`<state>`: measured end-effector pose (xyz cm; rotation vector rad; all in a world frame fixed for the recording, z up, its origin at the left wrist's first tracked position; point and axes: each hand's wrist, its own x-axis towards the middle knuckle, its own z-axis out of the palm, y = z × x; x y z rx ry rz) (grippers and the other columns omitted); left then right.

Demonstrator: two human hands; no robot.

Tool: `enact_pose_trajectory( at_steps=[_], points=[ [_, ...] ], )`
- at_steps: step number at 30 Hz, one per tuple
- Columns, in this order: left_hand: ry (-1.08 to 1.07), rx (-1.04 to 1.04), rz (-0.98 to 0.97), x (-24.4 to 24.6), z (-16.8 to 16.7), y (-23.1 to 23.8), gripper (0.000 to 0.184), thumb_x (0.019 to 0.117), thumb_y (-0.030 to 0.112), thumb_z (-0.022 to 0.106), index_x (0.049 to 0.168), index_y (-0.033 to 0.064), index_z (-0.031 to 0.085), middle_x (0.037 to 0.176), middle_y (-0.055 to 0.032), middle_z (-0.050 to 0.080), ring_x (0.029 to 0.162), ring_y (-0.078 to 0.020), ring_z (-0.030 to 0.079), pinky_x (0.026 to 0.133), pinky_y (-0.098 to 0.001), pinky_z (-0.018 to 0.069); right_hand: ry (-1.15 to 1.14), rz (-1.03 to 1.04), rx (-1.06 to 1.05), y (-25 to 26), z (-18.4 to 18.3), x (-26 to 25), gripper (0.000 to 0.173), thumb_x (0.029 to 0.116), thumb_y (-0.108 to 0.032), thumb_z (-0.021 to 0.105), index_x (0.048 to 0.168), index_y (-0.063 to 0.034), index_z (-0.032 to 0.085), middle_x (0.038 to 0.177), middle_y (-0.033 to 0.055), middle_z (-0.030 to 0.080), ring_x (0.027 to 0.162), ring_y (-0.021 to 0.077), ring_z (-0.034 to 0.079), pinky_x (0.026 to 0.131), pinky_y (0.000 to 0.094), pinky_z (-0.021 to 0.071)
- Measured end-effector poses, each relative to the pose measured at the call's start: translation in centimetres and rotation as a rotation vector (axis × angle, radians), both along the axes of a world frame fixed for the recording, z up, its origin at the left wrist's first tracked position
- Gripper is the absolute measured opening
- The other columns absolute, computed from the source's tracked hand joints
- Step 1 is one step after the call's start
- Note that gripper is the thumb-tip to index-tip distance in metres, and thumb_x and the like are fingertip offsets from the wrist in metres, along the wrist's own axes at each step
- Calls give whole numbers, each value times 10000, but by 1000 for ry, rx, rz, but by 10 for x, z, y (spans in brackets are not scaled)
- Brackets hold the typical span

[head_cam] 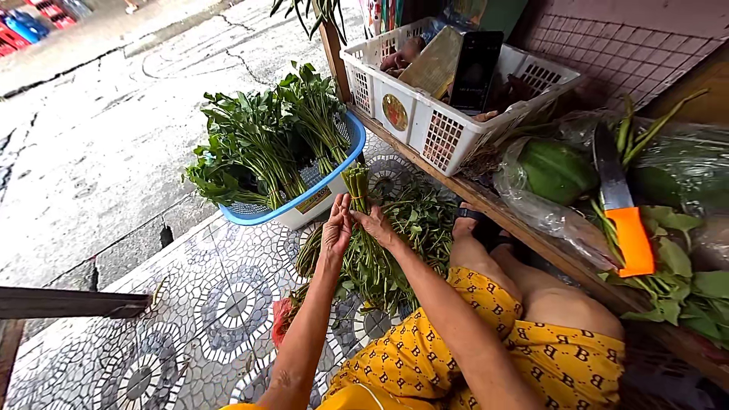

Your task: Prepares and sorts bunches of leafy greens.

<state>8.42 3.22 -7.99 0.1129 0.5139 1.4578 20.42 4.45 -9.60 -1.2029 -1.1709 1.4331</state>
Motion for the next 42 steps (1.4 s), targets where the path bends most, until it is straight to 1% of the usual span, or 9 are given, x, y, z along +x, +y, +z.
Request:
enact_pose_trajectory(
  at_steps=[5,8,12,18,22,28,31,37,42],
  points=[
    [630,166,-34,-5,9,20,308,1046,-19,498,1354,-15,514,1196,-66,711,1048,-113,708,949,-267,565,-246,-16,78,-1,-4,15,662,948,-175,750,1504,-54,413,1278,266,628,1124,385,647,972,570,515],
    [913,334,-133,-19,20,22,517,1000,44,609,1478,33,412,1349,-64,597,1146,-118,630,1025,-301,515,-380,8,120,0,-9,15,664,962,-143,722,1527,-45,387,1353,288,591,1201,439,615,1011,617,485],
    [1228,353,-204,-34,31,22,769,968,167,708,1598,122,269,1459,-136,518,1130,-191,645,971,-373,551,-571,67,154,1,-12,12,642,973,-139,706,1536,-65,407,1410,267,553,1264,444,576,1033,617,474],
    [1664,274,-204,-41,37,23,765,910,342,794,1540,151,406,1330,-196,626,1008,-315,698,891,-512,575,-827,116,250,-1,-11,8,595,990,-125,672,1542,-104,453,1369,282,568,1276,464,556,1041,586,466],
    [1790,283,-216,-45,38,19,738,901,449,772,1529,207,469,1298,-203,653,1049,-372,674,887,-588,536,-878,125,304,-1,-18,9,571,988,-114,671,1525,-103,478,1343,294,578,1259,470,564,1019,594,471],
    [1555,173,-249,-52,27,18,653,975,539,634,1492,166,491,1401,-176,581,1116,-352,656,872,-555,570,-942,128,347,-2,-18,9,556,982,-90,664,1514,-114,504,1340,282,587,1259,472,561,992,605,468],
    [1863,228,-283,-57,27,14,652,921,571,693,1419,165,583,1188,-199,690,1018,-388,668,856,-616,521,-985,128,410,-3,-21,7,506,982,-62,650,1475,-121,553,1296,288,608,1216,482,583,962,618,472],
    [2422,342,-599,-53,52,21,649,865,552,766,1373,163,658,1053,-197,737,994,-441,678,827,-697,476,-1076,229,453,-7,-23,7,485,989,-79,640,1463,-158,575,1287,274,619,1228,468,579,1003,627,437],
    [2545,233,-1144,-45,50,12,517,883,418,772,1212,38,651,1083,-222,694,1071,-425,649,909,-664,455,-1134,297,615,-9,-26,3,433,996,-33,588,1409,-156,621,1237,249,656,1198,440,611,1053,631,399]
  ],
)
